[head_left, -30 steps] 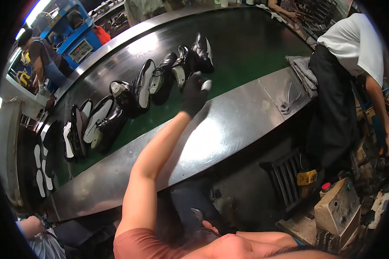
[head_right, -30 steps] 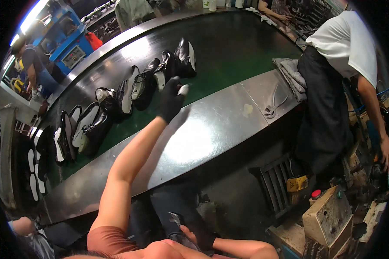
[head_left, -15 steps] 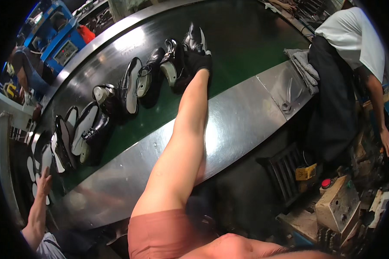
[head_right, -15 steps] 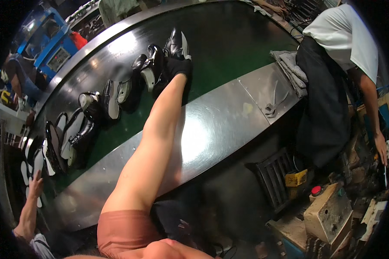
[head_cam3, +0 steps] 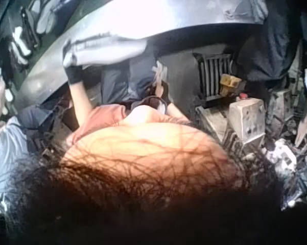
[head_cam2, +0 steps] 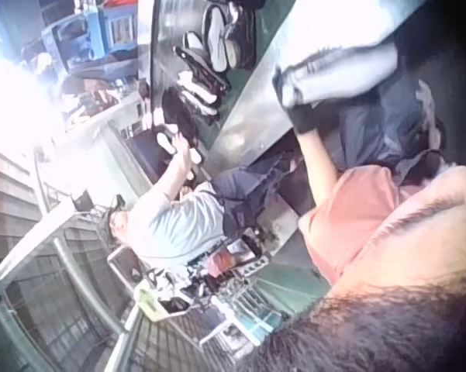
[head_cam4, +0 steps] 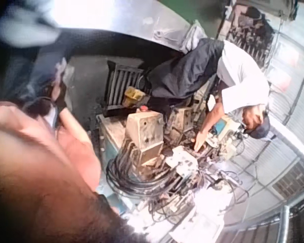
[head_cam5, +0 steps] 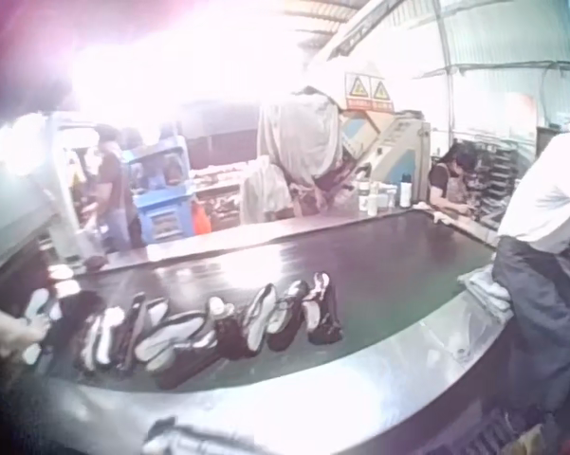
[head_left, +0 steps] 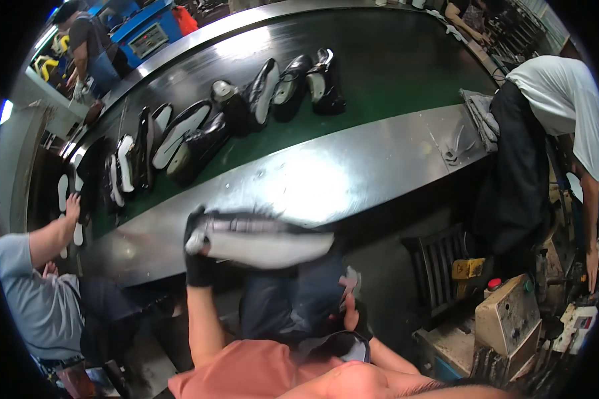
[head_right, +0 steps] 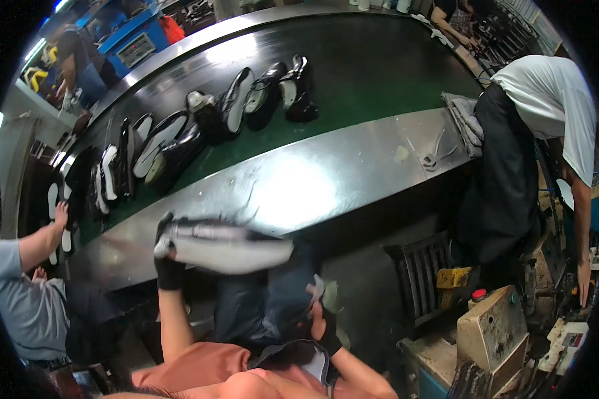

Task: The person repeatedly picks up black shoes from a conveyor belt, holds each shoe on their lap, and uses pliers to trim the white sole material. After trimming, the person places the shoe back on the moving belt. The process is repeated for multiple shoes throughout the clip.

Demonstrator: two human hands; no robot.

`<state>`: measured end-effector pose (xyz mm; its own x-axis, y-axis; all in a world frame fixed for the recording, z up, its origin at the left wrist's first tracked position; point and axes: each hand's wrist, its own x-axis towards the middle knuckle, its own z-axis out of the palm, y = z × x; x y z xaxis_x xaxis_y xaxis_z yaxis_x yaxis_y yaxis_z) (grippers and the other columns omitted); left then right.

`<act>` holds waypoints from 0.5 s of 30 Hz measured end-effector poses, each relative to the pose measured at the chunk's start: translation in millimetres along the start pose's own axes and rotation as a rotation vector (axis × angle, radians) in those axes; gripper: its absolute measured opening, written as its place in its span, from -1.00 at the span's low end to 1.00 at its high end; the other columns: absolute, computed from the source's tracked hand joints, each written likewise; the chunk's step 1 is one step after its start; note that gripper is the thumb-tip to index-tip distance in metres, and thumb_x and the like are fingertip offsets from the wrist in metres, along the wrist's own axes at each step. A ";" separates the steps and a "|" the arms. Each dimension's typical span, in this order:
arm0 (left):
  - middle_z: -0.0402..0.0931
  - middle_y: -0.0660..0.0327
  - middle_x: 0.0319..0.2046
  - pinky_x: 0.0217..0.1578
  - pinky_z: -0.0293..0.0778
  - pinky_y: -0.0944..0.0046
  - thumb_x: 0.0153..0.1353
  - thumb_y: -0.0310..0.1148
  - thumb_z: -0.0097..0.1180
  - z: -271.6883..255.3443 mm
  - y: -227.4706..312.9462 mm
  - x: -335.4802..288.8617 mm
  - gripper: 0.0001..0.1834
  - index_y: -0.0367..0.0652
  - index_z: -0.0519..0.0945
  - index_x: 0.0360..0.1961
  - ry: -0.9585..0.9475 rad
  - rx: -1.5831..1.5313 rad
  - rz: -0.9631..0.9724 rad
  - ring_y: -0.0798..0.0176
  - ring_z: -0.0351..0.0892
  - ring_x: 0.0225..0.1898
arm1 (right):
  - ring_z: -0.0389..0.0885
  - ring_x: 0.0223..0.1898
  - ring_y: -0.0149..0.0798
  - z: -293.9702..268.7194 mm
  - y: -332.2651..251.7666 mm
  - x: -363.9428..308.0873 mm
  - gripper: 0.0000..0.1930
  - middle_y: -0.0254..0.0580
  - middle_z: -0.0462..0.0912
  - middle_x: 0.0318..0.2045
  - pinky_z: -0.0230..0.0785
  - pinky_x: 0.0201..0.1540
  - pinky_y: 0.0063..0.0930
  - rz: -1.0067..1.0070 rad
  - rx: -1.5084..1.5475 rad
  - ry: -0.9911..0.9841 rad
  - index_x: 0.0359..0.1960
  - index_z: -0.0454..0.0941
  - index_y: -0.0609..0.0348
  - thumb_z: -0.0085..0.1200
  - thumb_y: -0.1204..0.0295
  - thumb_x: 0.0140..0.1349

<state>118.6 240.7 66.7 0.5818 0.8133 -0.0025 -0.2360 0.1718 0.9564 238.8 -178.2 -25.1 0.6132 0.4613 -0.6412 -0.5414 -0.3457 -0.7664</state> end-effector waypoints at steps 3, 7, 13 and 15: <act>0.45 0.02 0.10 0.16 0.38 0.04 0.09 -0.33 0.18 7.3 43.3 -105.1 -0.51 -0.30 0.46 0.05 -0.042 0.228 0.083 0.04 0.47 0.11 | 0.61 -0.49 -0.33 12.6 -42.5 -14.6 -0.34 -0.17 0.64 -0.43 0.45 -0.34 -0.44 0.061 -0.019 -0.138 -0.18 0.52 0.20 -0.41 -0.18 0.39; 0.48 0.00 0.06 0.14 0.38 0.07 -0.13 -0.43 0.35 41.0 37.6 -156.5 -0.55 -0.26 0.60 -0.12 -0.012 0.208 0.119 0.01 0.45 0.14 | 0.59 -0.48 -0.29 32.8 -53.8 -22.8 -0.25 -0.14 0.62 -0.52 0.45 -0.27 -0.43 -0.008 -0.277 -0.236 -0.35 0.50 0.24 -0.54 -0.24 0.37; 0.62 0.04 -0.26 0.09 0.37 0.12 0.18 -0.33 0.14 50.2 33.9 -149.0 -0.81 -0.24 0.66 -0.32 -0.262 0.488 0.235 0.02 0.59 -0.11 | 0.59 -0.42 -0.34 67.9 -109.6 -88.8 -0.41 -0.22 0.61 -0.53 0.43 -0.25 -0.48 -0.116 -0.368 -0.554 -0.40 0.51 0.24 -0.36 -0.04 0.45; 0.61 0.04 -0.30 -0.02 0.40 0.16 0.27 -0.28 0.05 53.1 41.7 -141.1 -0.74 -0.26 0.63 -0.39 -0.303 0.540 0.210 0.05 0.58 -0.22 | 0.59 -0.37 -0.38 75.2 -113.6 -109.3 -0.51 -0.21 0.62 -0.43 0.43 -0.20 -0.48 -0.114 -0.419 -0.658 -0.33 0.55 0.24 -0.29 0.09 0.47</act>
<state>67.9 103.5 122.5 0.7783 0.5928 0.2069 0.0096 -0.3406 0.9402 190.1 -127.9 134.9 0.1147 0.8560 -0.5040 -0.1537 -0.4860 -0.8604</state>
